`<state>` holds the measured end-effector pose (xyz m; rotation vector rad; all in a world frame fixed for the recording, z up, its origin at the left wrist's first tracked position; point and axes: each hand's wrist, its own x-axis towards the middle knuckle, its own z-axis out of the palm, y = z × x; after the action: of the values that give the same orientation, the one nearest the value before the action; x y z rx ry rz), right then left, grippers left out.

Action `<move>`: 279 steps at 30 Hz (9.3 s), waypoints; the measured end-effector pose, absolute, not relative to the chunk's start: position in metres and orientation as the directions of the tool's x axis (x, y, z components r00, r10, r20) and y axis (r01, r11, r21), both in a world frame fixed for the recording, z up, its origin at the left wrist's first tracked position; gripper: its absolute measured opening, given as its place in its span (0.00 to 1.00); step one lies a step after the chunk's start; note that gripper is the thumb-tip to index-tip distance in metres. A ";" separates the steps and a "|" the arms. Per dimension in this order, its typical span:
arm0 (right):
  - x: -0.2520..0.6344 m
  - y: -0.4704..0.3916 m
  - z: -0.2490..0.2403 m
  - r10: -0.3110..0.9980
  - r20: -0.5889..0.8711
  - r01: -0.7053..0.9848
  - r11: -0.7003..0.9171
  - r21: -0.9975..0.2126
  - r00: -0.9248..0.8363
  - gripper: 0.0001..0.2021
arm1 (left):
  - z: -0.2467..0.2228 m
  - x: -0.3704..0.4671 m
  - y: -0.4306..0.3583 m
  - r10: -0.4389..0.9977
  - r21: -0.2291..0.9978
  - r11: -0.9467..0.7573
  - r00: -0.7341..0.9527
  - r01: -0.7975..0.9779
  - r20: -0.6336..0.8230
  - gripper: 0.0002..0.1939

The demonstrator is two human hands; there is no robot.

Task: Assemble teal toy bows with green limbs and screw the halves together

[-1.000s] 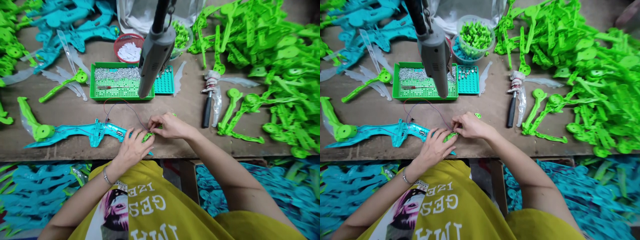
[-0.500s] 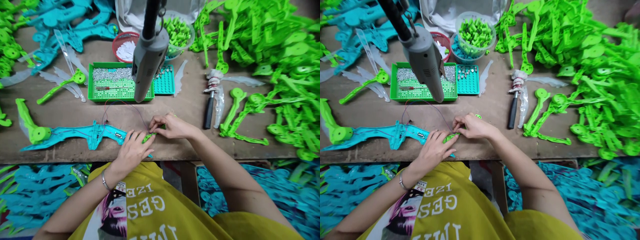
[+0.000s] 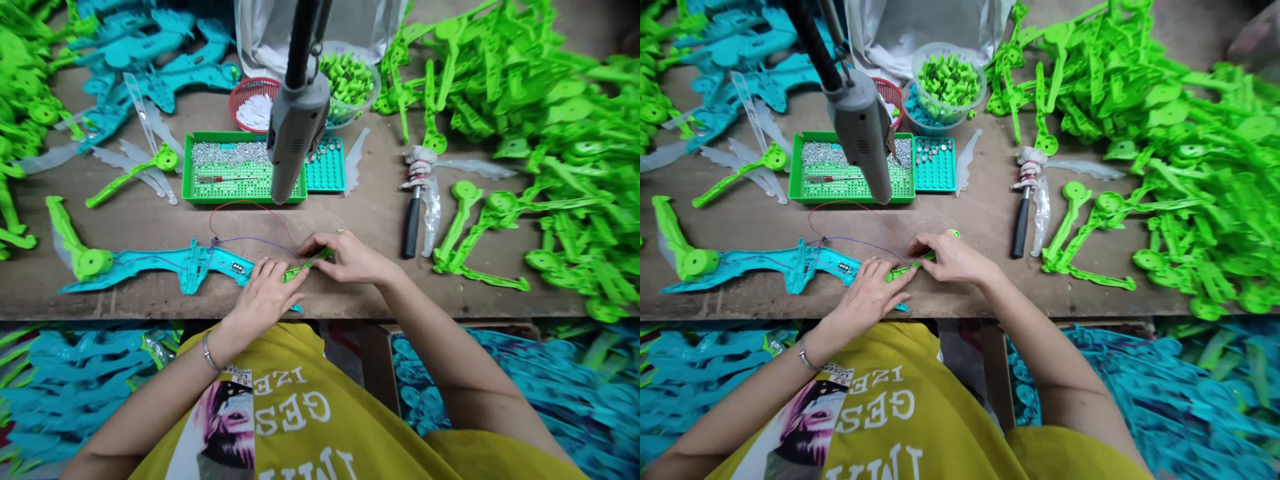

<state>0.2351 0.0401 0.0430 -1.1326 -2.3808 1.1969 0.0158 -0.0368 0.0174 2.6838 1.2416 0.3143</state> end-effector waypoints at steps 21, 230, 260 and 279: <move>0.232 0.018 0.020 0.794 0.041 0.613 0.500 -0.612 -0.606 0.07 | 0.072 0.051 -0.012 0.858 0.001 -0.514 0.514 0.858 0.016 0.07; 0.218 -0.012 0.000 0.681 0.438 0.605 0.728 -0.321 -0.587 0.05 | 0.037 0.000 -0.040 0.887 0.323 -0.459 0.407 0.828 0.217 0.08; 0.204 -0.031 0.006 0.655 0.512 0.552 0.751 -0.362 -0.556 0.08 | 0.047 0.020 -0.023 0.946 0.261 -0.285 0.314 0.923 -0.078 0.09; 0.174 -0.036 0.022 0.775 0.326 0.749 0.621 -0.230 -0.542 0.08 | 0.055 -0.002 -0.038 0.942 0.371 -0.320 0.336 0.872 0.023 0.11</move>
<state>0.1744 -0.0362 0.0223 -1.2125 -2.4511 0.0884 -0.0015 -0.0378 0.0554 2.3116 1.6223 0.3401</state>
